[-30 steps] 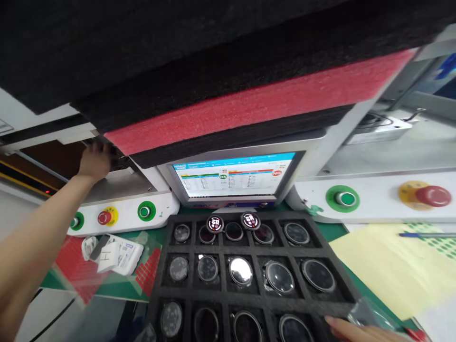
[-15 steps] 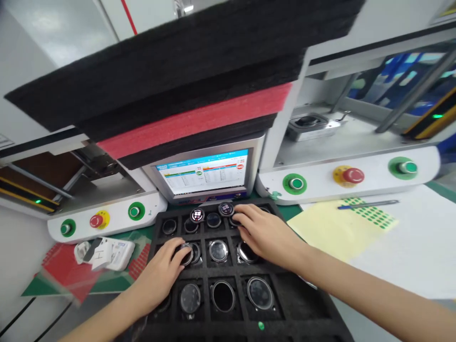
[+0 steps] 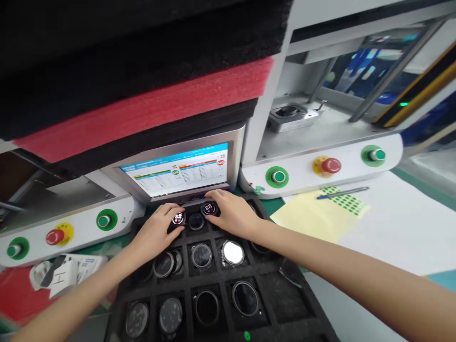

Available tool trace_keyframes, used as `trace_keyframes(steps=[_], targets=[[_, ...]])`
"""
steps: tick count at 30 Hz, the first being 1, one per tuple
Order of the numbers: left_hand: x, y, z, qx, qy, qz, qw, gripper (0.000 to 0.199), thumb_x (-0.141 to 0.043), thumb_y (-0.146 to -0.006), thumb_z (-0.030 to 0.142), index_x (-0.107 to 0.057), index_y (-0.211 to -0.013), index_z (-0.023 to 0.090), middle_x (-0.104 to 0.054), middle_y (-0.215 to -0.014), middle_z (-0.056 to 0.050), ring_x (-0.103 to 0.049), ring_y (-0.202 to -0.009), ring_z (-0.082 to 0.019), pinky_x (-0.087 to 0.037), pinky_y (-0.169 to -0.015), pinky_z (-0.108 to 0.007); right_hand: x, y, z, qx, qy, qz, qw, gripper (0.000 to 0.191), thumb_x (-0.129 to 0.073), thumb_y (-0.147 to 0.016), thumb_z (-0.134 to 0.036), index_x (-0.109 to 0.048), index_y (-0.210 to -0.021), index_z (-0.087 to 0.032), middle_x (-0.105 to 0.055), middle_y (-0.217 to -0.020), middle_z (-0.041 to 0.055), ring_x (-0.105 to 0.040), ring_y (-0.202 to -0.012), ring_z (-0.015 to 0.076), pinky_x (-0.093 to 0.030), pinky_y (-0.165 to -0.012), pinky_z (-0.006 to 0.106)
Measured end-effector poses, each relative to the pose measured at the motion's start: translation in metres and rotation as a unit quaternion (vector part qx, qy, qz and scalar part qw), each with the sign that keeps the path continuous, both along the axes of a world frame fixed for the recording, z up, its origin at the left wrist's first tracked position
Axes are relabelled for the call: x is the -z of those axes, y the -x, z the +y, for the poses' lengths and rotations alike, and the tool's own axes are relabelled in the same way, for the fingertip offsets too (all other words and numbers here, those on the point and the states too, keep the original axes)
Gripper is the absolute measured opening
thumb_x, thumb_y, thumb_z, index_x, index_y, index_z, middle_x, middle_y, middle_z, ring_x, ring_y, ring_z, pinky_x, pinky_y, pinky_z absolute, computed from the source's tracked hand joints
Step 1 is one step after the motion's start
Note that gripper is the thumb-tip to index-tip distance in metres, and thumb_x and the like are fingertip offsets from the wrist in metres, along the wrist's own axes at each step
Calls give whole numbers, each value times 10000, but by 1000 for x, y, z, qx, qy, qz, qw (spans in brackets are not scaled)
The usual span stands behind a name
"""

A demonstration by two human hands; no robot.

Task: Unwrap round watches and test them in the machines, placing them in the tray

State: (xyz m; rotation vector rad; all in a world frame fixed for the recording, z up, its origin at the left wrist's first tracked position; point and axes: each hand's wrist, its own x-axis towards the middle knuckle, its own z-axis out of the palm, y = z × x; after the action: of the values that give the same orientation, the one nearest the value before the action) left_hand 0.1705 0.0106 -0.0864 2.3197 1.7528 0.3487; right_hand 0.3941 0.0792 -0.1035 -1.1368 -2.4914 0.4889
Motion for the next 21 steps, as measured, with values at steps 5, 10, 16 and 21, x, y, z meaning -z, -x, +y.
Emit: trace_keyframes(steps=[5,10,16,21], targets=[[0,1,3,-6,-3,10,1000,344,-672,-812,85,-649,-1148,155,-658,-1180,-119,-651,-1082,-271,-535,-964,-432,-8,4,2,-4,18,-44,999,493,-712,-860,-300,-533,-1293,-148,-642,-1208,117,-616,-1125,279,-529,-923,462],[1,-6,7,-21,-22,24,999,339,-676,-781,73,-669,-1103,180,-710,-1088,-109,-675,-1033,-293,-555,-899,-420,-16,11,2,-34,16,-79,996,318,-647,-934,-330,-593,-1185,-143,-647,-1100,79,-638,-1006,228,-541,-872,428],[-37,22,-37,-40,-102,19,994,279,-595,-824,229,-642,-1098,215,-724,-1136,-112,-680,-1051,-302,-547,-929,-435,-46,-15,1,-37,0,-25,999,224,-670,-904,-306,-598,-1031,-137,-650,-994,55,-643,-923,203,-543,-838,400],[-83,104,-86,-142,-212,76,964,337,-457,-835,524,-626,-1034,310,-750,-1083,-43,-703,-1001,-315,-553,-924,-447,-91,-72,-18,1,-16,128,992,313,-684,-827,-373,-411,-883,-231,-679,-1098,99,-680,-910,214,-573,-850,421]])
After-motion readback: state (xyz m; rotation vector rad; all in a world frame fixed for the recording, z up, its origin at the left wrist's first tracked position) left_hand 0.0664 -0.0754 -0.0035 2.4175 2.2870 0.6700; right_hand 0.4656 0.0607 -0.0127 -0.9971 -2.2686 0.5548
